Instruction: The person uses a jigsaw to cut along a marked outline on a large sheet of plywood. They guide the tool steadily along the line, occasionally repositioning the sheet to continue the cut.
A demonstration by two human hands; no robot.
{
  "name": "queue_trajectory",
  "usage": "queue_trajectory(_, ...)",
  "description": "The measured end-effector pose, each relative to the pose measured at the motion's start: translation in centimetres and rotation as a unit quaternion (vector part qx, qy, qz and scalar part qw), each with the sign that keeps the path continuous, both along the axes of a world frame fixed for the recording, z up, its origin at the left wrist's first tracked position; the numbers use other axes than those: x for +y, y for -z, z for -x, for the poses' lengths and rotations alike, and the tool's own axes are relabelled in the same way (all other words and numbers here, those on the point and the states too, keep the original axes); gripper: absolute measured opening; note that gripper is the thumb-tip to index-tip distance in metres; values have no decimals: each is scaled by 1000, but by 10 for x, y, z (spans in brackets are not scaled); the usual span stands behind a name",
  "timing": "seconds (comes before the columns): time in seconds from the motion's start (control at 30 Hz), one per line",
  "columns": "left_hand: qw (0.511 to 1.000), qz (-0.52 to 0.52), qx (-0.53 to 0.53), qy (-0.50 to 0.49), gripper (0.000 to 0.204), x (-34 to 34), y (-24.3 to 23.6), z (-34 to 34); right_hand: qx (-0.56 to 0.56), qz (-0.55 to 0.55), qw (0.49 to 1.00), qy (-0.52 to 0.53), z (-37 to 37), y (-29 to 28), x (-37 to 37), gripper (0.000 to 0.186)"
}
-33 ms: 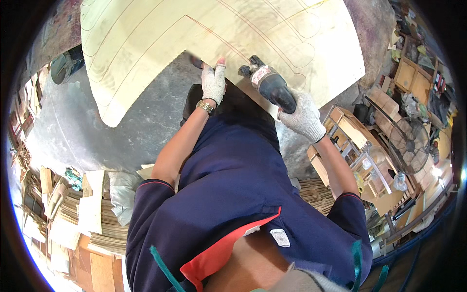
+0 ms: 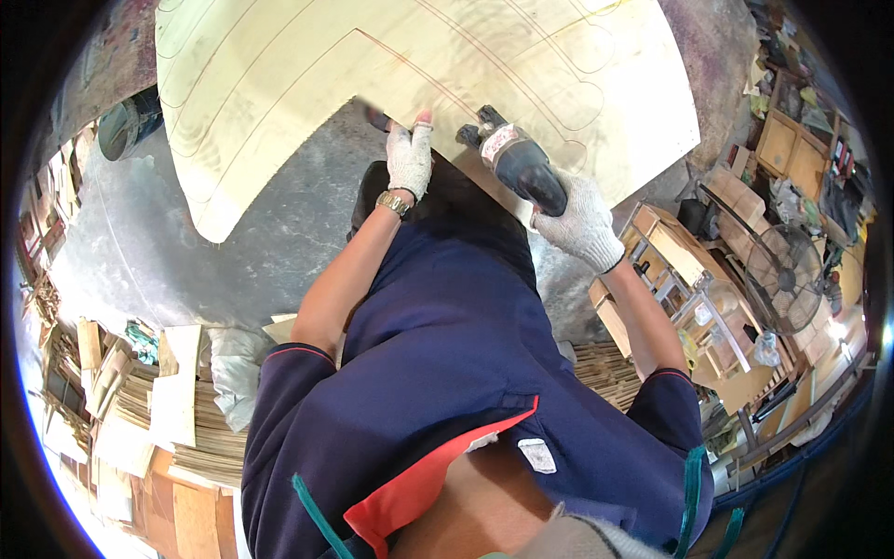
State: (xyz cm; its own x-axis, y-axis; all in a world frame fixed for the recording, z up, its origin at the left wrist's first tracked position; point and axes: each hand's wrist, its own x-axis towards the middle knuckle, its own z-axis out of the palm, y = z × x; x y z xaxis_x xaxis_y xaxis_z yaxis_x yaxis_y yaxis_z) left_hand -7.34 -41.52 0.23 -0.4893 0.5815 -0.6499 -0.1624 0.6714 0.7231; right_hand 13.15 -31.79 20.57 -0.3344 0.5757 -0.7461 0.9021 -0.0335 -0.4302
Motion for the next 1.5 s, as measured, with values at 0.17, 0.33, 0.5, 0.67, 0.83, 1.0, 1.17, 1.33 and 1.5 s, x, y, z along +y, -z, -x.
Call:
queue_trajectory(0.17, 999, 30, -26, 2, 64, 1, 0, 1, 22, -21, 1000, -3, 4, 2, 0, 48)
queue_trajectory(0.33, 997, -57, -33, -29, 65, 8, 19, 1, 36, -32, 999, -8, 8, 11, 9, 46)
queue_trajectory(0.5, 990, -91, -27, -109, 64, 21, 17, 12, 39, -47, 998, -19, 9, 11, 10, 45)
queue_trajectory(0.67, 993, 12, 66, -93, 80, 41, 15, 33, 33, -46, 998, -20, 14, 11, 13, 41)
queue_trajectory(0.83, 993, 44, 102, -24, 89, 36, 30, 33, 24, -29, 999, -8, 13, 12, 13, 40)
queue_trajectory(1.0, 991, 43, 123, -13, 87, 35, 36, 32, 29, -32, 999, -22, 12, 14, 15, 40)
queue_trajectory(1.17, 992, 55, 113, 16, 84, 35, 24, 33, 9, -27, 999, -21, 15, 11, 17, 41)
queue_trajectory(1.33, 991, 65, 120, 12, 80, 36, 20, 31, 19, -19, 1000, -12, 17, 12, 18, 41)
queue_trajectory(1.5, 991, 50, 125, 3, 84, 38, 18, 30, 29, -33, 999, -9, 18, 14, 17, 40)
